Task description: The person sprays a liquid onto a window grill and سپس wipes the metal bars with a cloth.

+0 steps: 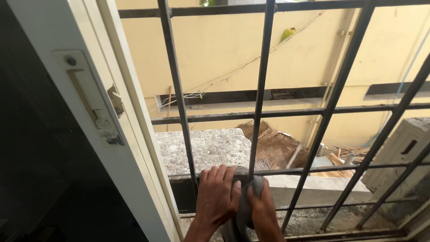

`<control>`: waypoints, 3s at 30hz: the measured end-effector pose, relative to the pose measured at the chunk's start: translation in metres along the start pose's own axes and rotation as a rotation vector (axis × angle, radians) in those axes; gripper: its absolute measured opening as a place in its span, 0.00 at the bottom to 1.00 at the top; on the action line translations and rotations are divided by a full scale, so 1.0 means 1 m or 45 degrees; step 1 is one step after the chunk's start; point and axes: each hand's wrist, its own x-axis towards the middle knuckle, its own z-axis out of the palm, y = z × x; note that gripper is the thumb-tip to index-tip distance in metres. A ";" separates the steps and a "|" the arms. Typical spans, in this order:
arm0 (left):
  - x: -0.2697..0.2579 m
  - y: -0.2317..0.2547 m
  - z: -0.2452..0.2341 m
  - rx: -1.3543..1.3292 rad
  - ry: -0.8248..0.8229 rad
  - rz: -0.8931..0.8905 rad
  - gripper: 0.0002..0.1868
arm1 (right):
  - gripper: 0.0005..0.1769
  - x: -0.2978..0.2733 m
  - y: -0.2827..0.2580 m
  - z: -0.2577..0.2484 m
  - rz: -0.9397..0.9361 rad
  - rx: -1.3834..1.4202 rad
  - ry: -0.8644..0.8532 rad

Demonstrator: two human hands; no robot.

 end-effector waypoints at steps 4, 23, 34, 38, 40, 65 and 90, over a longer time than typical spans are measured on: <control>0.004 -0.002 -0.005 0.035 0.023 0.027 0.23 | 0.19 0.019 0.025 0.012 -0.192 0.135 0.032; 0.001 -0.001 -0.003 0.037 -0.050 -0.084 0.23 | 0.23 0.005 0.050 0.000 -0.276 -0.637 -0.049; 0.001 0.003 0.001 0.051 0.043 -0.031 0.21 | 0.24 0.026 0.091 -0.031 -0.513 -0.710 -0.086; 0.000 0.004 -0.003 0.057 0.037 -0.043 0.19 | 0.27 0.028 0.090 -0.066 -0.716 -0.770 0.040; 0.008 0.003 -0.002 0.047 0.021 -0.056 0.18 | 0.29 0.021 0.035 -0.070 -0.847 -0.755 0.251; 0.005 0.001 0.023 0.118 0.168 -0.014 0.15 | 0.33 -0.008 -0.087 -0.010 -1.065 -1.587 -0.021; 0.007 0.001 0.014 0.091 0.084 -0.061 0.14 | 0.10 0.021 -0.127 -0.024 -0.608 -1.653 0.053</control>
